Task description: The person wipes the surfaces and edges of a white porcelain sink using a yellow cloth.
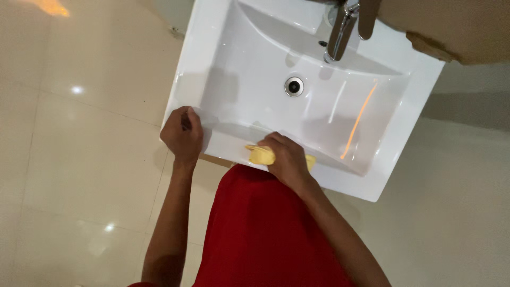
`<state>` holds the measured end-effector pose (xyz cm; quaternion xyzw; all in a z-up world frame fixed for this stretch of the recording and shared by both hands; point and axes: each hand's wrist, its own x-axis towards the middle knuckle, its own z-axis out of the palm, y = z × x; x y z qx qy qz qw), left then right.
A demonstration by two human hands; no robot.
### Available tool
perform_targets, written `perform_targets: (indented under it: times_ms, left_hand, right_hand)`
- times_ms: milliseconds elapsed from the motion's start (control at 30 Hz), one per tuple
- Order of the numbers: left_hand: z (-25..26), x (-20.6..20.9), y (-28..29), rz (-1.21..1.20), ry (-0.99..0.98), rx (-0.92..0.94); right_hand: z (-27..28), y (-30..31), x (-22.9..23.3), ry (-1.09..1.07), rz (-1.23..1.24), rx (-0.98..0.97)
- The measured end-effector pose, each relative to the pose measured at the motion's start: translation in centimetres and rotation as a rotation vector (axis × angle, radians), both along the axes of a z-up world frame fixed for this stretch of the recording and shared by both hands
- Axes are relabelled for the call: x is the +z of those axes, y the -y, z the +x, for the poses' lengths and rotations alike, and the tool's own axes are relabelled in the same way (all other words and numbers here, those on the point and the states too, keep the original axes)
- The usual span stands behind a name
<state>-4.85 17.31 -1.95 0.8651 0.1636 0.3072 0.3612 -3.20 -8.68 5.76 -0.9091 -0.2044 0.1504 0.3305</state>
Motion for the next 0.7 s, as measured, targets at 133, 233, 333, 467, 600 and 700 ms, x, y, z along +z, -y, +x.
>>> perform_targets:
  times_ms: [133, 233, 333, 467, 600, 700]
  left_hand:
    - [0.0, -0.4, -0.4, -0.052, 0.004, -0.018]
    - [0.0, -0.3, -0.8, -0.030, -0.023, 0.012]
    - [-0.1, 0.2, -2.4, -0.026, -0.078, -0.132]
    - [0.9, 1.3, -6.6, 0.250, -0.064, -0.148]
    - [2.5, 0.9, -5.5, 0.055, -0.130, -0.233]
    - [2.9, 1.6, -4.9, 0.223, -0.209, -0.230]
  right_hand:
    - [-0.1, 0.3, 0.5, -0.023, -0.037, 0.023]
    - [-1.0, 3.0, 1.3, -0.011, -0.080, -0.020]
    - [-2.3, 6.2, 2.0, -0.059, -0.171, -0.135]
    - [-4.3, 8.0, 2.5, -0.017, -0.262, -0.352]
    - [-5.9, 5.9, 1.6, -0.172, -0.284, -0.485]
    - [-8.8, 2.8, 0.0, -0.137, -0.039, -0.566]
